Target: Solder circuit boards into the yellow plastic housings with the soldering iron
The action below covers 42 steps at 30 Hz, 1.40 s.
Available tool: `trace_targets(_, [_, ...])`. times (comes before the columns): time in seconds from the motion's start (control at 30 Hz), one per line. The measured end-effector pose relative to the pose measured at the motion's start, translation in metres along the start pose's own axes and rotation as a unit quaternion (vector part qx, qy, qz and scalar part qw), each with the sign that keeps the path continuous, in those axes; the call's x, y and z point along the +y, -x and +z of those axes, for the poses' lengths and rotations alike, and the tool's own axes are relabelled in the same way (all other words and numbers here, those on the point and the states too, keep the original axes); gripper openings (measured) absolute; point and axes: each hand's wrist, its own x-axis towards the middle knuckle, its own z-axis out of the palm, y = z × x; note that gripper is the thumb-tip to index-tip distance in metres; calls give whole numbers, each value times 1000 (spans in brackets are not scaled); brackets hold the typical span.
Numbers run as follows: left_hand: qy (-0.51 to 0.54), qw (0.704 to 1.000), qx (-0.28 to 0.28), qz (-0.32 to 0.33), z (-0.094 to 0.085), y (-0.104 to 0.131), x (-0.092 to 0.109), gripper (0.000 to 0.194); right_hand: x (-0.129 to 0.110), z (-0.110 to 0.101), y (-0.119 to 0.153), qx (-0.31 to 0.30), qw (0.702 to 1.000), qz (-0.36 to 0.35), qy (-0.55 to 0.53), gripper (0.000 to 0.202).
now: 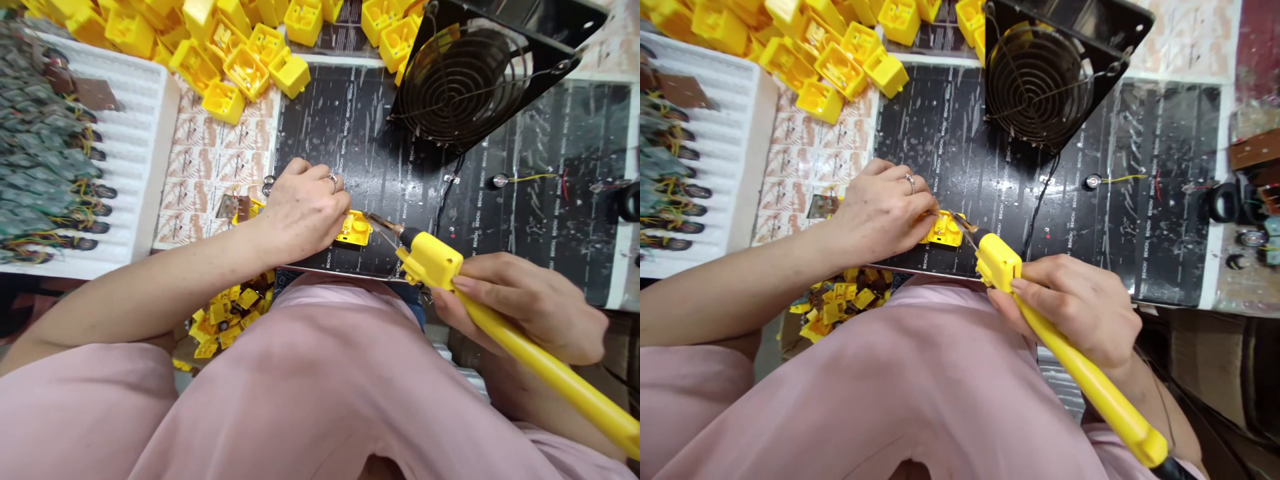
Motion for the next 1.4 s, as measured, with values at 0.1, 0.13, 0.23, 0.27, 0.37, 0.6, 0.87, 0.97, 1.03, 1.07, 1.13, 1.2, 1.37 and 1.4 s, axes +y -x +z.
trace_targets(0.1, [0, 1000, -17, 1, -5, -1, 1, 33, 3, 2, 2, 20, 999, -38, 28, 21])
trace_targets(0.13, [-3, 1000, -25, 1, -6, -1, 1, 33, 3, 2, 1, 26, 998, -39, 31, 24])
trace_targets(0.23, [-8, 999, -40, 2, -9, -2, 3, 33, 2, 4, -4, 36, 998, -35, 24, 26])
trace_targets(0.27, [-10, 999, -36, 3, -8, -2, 3, 33, 2, 5, -5, 39, 998, -40, 17, 26])
trace_targets(0.37, [-2, 1000, -13, 7, -3, -1, 0, 29, 3, 10, -4, 72, 996, -46, 7, 40])
trace_targets(0.6, [169, 982, 85, -20, 4, 22, -19, 48, 11, 21, 10, 126, 991, -15, 51, 74])
trace_targets(0.87, [132, 984, 103, -53, 16, 10, -23, 22, 9, 20, 1, 125, 989, -41, 59, 73])
trace_targets(0.97, [103, 989, 98, -35, 22, 7, -27, 20, 8, 19, 0, 113, 991, -41, 63, 67])
trace_targets(1.03, [99, 990, 99, -15, 23, 10, -31, 20, 9, 17, 2, 113, 991, -42, 62, 67])
trace_targets(1.07, [101, 989, 108, -2, 22, 13, -32, 20, 10, 17, 4, 116, 991, -42, 61, 68])
trace_targets(1.13, [95, 983, 155, 34, 20, 19, -32, 20, 11, 15, 7, 121, 990, -41, 59, 69])
trace_targets(1.2, [71, 970, 218, 87, 17, 26, -28, 17, 13, 14, 10, 122, 990, -42, 53, 70])
trace_targets(1.37, [7, 954, 260, 147, 18, 32, -10, 18, 18, 10, 6, 100, 990, -96, 14, 76])
trace_targets(1.4, [6, 957, 253, 142, 19, 32, -9, 18, 18, 9, 4, 85, 990, -109, 7, 75])
